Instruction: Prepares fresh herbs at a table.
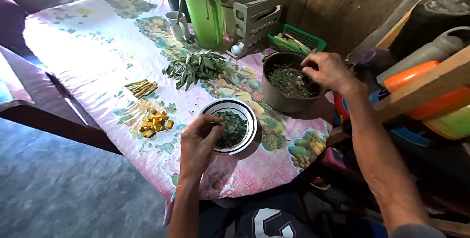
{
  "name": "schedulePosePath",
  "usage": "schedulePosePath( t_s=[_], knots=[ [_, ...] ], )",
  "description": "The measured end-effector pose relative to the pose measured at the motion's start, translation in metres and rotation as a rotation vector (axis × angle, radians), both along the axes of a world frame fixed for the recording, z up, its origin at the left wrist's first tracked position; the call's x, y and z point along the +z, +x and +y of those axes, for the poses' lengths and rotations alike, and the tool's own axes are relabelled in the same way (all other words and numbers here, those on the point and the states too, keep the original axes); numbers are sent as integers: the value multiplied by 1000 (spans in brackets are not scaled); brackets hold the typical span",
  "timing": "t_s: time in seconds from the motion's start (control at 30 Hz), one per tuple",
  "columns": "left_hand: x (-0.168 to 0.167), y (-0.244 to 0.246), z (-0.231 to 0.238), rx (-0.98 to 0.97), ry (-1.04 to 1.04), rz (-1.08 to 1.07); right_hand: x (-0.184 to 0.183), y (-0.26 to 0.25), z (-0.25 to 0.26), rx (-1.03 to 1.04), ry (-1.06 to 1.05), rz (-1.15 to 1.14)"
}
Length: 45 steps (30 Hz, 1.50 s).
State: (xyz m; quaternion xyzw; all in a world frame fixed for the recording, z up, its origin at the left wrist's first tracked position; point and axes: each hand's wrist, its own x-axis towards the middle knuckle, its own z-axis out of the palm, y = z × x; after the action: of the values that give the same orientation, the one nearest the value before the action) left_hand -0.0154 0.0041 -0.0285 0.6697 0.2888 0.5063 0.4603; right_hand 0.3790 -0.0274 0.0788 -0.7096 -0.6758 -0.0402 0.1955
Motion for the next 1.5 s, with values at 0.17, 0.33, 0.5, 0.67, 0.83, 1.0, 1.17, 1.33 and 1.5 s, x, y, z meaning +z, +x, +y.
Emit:
schedulePosePath(
  t_s=[0.17,0.33,0.5,0.67,0.83,1.0,1.17,1.33,1.5],
  knots=[
    [-3,-3,-1,19,9,2,-27,-6,12,46,-196,-33],
    [-3,-1,-3,7,-3,-12,-30,-20,22,34,-148,-111],
    [-4,-4,-1,5,11,-12,-26,-29,23,92,-236,-114],
    [-5,-6,-1,9,9,-9,-19,-27,19,231,-370,-47],
    [-4,-7,-1,17,10,-1,-9,-28,20,320,-561,47],
    [-3,-11,0,18,20,-1,17,-9,-6,274,-326,193],
    [-4,0,1,-46,-40,-42,28,-11,-29,2,37,62],
    [4,6,1,-125,-140,-110,4,-93,-39,120,279,-15],
    [4,11,0,-188,-278,-230,-15,-104,-33,47,280,73]
  ],
)
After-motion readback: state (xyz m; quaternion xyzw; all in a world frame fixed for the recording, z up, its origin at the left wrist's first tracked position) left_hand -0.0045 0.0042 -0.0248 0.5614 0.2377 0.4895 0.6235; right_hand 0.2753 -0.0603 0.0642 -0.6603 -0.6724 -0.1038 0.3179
